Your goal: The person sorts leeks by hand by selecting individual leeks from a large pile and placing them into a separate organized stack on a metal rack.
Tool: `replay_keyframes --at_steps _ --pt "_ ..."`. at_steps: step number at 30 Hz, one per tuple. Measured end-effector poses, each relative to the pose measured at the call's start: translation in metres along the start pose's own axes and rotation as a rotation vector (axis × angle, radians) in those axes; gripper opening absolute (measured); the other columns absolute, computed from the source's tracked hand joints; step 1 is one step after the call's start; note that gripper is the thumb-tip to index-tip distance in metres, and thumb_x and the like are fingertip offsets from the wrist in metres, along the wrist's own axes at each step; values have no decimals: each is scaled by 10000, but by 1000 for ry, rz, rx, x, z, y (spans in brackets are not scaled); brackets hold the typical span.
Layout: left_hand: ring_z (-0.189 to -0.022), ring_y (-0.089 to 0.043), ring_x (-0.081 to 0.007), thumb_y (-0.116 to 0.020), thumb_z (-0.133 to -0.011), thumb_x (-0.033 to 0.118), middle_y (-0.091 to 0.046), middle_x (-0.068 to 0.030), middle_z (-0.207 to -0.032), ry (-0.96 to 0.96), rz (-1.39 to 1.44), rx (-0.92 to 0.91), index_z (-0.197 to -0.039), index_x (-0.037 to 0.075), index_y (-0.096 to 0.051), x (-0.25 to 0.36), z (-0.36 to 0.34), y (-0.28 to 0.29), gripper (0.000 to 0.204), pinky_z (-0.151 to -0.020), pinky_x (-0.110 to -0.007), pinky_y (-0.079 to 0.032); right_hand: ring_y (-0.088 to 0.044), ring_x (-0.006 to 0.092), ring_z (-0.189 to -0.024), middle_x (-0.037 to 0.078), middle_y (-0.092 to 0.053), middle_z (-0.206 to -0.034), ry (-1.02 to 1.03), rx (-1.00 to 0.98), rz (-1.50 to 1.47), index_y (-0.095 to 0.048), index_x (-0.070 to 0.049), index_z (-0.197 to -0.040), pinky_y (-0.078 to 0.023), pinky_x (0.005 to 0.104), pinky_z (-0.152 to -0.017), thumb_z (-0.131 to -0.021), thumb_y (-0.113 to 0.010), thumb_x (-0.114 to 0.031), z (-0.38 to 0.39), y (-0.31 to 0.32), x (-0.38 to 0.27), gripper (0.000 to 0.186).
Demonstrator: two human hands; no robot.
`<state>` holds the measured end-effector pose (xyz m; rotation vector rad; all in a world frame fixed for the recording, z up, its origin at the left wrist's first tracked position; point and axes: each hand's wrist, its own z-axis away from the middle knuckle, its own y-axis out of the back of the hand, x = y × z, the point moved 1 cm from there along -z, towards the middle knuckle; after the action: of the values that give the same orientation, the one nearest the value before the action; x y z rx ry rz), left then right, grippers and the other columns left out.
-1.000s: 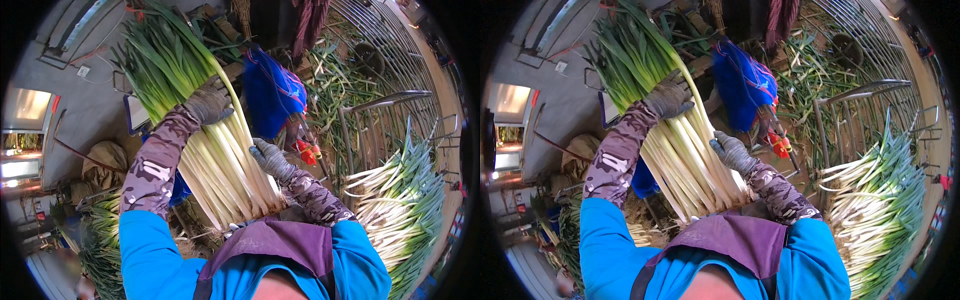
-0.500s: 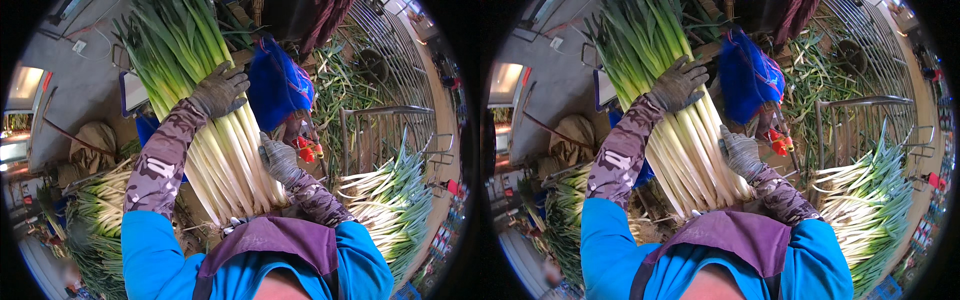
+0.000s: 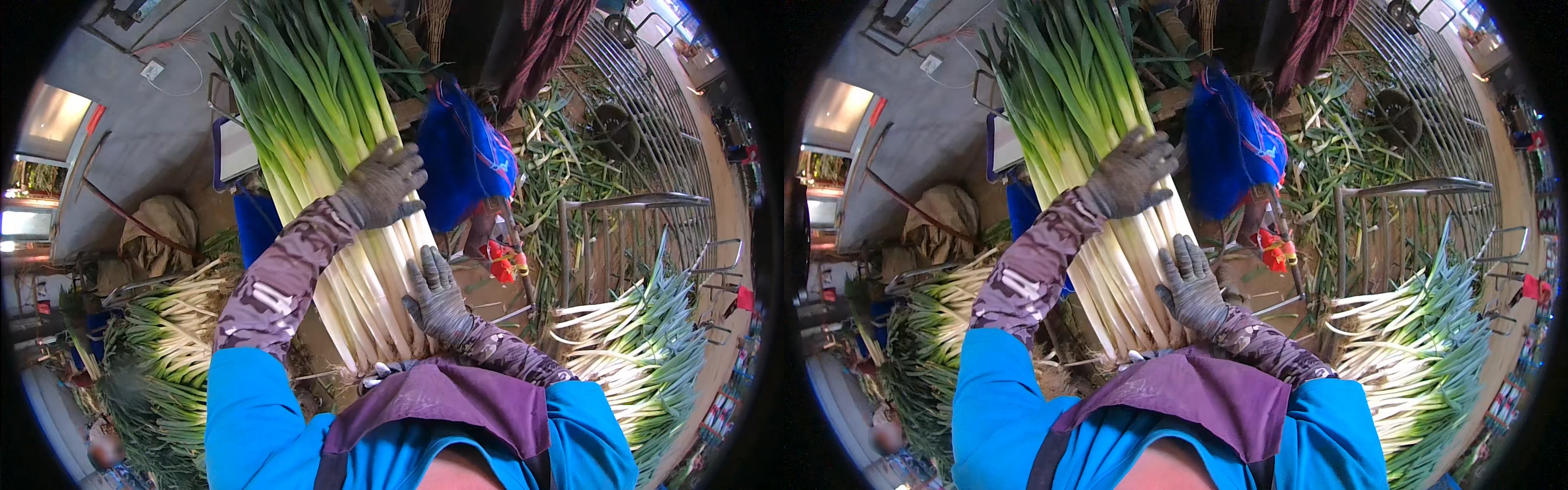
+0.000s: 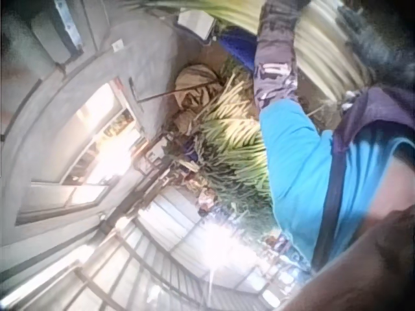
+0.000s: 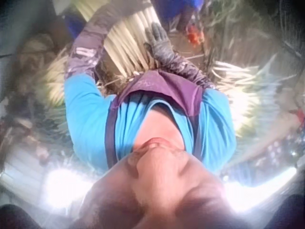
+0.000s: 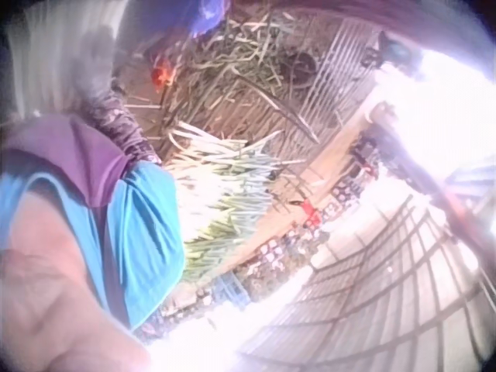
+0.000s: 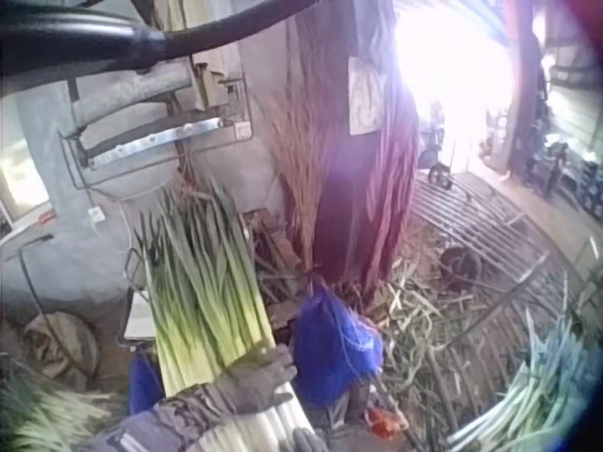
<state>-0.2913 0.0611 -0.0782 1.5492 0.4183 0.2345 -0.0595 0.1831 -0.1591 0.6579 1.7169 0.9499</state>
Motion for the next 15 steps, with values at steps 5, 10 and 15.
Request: replay_keyframes --at_steps 5,10,15 --pt "-1362 -373 -404 -670 -883 219 -433 -207 -1432 532 72 519 -1381 61 -511 -36 55 9 545 -1145 -523 -291 -228 521 -1422 344 -224 -1536 -6 12 -10 -325 -4 -1491 -211 581 -1167 -886 -638 -326 5 1 -4 753" --pt "-1384 -356 -417 -561 -849 -19 -328 -230 -1501 878 358 676 -1421 76 -438 -11 66 -30 592 -1109 -455 -389 -206 521 -1432 348 -204 -1541 -12 -13 3 -301 2 -1499 -202 583 -1169 -885 -645 -359 7 0 -4 791" --pt "-1391 -346 -428 -445 -792 -102 -373 -239 -1475 740 500 841 -1408 48 -445 14 36 -34 634 -1161 -478 -314 -163 521 -1445 358 -149 -1551 -20 -43 -35 -197 20 -1530 -159 611 -1168 -826 -715 -458 10 10 -26 996"
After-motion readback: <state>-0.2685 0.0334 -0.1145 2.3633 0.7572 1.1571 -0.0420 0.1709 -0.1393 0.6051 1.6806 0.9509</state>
